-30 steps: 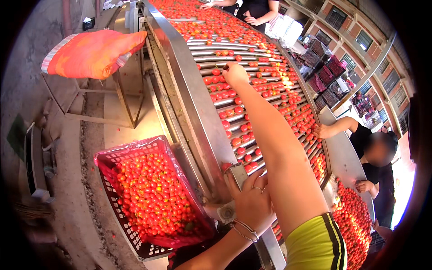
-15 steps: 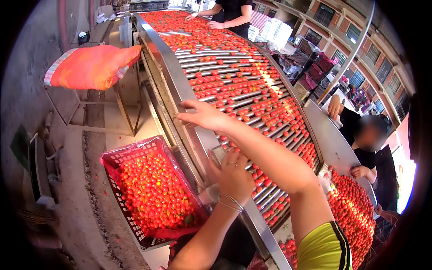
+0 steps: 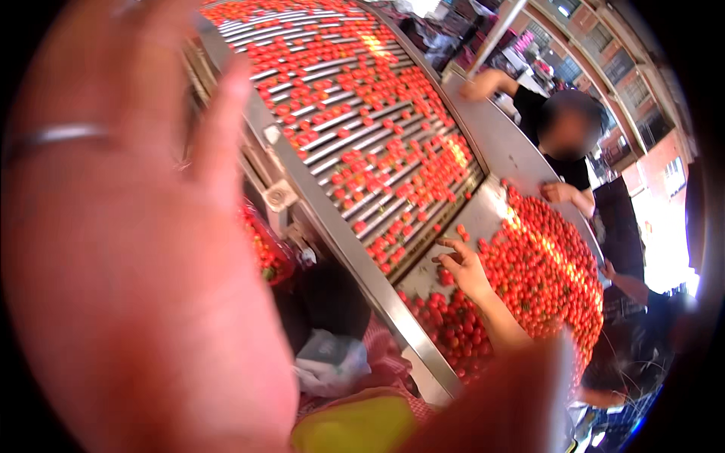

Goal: The person picks small red fruits from a moving conveyor belt by hand and places them into a red plastic crate.

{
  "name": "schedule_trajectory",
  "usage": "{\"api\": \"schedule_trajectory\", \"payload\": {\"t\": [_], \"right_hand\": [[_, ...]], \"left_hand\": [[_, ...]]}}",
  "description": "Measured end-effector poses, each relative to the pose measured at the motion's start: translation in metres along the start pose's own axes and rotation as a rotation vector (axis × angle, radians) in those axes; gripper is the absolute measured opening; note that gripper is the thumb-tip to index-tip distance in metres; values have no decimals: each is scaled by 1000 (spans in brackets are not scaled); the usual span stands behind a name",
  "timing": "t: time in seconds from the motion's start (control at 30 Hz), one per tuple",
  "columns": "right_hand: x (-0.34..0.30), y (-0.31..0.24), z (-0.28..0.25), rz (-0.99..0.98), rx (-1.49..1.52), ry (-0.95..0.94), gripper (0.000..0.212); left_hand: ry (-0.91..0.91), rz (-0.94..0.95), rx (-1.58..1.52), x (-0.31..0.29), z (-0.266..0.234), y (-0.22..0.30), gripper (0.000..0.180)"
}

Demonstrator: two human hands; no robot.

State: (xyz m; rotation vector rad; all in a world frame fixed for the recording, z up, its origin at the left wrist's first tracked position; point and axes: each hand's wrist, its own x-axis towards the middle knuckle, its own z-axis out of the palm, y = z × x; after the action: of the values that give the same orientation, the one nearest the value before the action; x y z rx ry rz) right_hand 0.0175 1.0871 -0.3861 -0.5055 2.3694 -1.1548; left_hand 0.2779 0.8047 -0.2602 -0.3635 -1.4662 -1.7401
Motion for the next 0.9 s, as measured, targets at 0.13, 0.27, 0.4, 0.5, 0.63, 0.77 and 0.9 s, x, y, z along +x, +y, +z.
{"api": "schedule_trajectory", "payload": {"t": [0.13,0.27,0.4,0.5,0.63,0.77,0.9], "right_hand": [[-92,47,-30,-28,11,164,36],[-151,40,-48,-163,-240,253,39],[-178,16,-58,-174,-319,241,42],[-183,18,-69,-223,-438,293,42],[-177,12,-54,-314,-543,215,44],[-181,19,-58,-298,-558,190,45],[-174,14,-53,-310,-577,186,45]], "left_hand": [[-60,-214,-163,-33,39,6,58],[-17,-368,-206,-60,65,6,51],[41,-476,-189,-82,79,0,44],[37,-526,-240,-88,89,-16,39],[98,-534,-203,-91,86,-1,33],[112,-530,-238,-84,87,-2,26],[135,-479,-306,-74,82,21,20]]}}
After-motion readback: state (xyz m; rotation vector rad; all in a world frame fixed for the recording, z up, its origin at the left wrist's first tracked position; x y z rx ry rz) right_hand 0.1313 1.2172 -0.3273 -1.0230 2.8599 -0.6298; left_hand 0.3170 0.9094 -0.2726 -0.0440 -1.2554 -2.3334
